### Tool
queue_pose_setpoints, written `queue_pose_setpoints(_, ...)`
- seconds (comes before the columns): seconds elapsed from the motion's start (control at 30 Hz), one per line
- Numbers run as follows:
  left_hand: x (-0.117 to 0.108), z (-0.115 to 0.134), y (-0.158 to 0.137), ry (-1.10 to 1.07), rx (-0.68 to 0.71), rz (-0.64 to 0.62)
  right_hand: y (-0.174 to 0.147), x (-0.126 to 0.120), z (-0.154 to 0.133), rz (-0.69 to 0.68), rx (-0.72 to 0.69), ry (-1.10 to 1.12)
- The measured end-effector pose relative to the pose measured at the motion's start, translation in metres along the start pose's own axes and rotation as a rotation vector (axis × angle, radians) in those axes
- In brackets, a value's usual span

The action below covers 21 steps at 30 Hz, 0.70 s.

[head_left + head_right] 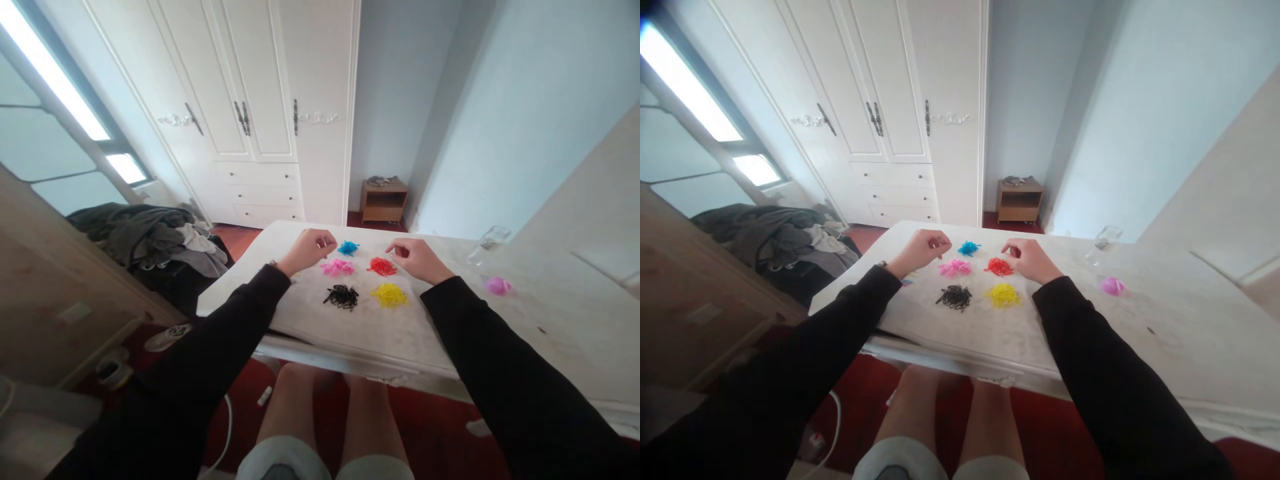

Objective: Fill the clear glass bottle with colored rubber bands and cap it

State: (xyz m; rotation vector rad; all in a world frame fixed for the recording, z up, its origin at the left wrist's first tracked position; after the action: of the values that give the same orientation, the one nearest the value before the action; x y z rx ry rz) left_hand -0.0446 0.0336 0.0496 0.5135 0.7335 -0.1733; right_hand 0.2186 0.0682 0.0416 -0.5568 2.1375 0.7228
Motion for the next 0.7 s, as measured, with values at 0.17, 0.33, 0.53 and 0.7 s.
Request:
queue_pose_setpoints(0.17, -0.074, -0.059, -0.038, 0.095, -0.286, -0.082, 0.0, -0.001, 0.006, -0.007, 0.006, -0.01)
queue_pose_setpoints(0.33, -0.109, -0.102, -0.078, 0.175, -0.459, -0.228, 0.002, 0.002, 0.011, -0.016, 0.003, -0.029)
queue_pose_setpoints(0.53, -0.093, -0.1, -0.095, 0.228, -0.383, -0.365, 0.001, 0.002, 0.01, -0.029, 0.005, -0.044)
queue_pose_setpoints(0.7, -0.089, -0.095, -0.096, 0.321, -0.297, -0.334, 0.001, 0.001, 0.011, -0.018, 0.012, -0.041)
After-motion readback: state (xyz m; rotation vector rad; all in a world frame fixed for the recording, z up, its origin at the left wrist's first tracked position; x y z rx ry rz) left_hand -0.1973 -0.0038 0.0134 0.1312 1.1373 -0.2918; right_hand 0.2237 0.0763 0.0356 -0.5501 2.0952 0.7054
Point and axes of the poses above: each hand's wrist, its own y-axis towards the middle knuckle, its own x-axis out of the palm, z = x × y, the point moved 7 cm from there along y, towards the middle knuckle, and after that the axes turned 8 degrees about -z, right-handed, at the moved point
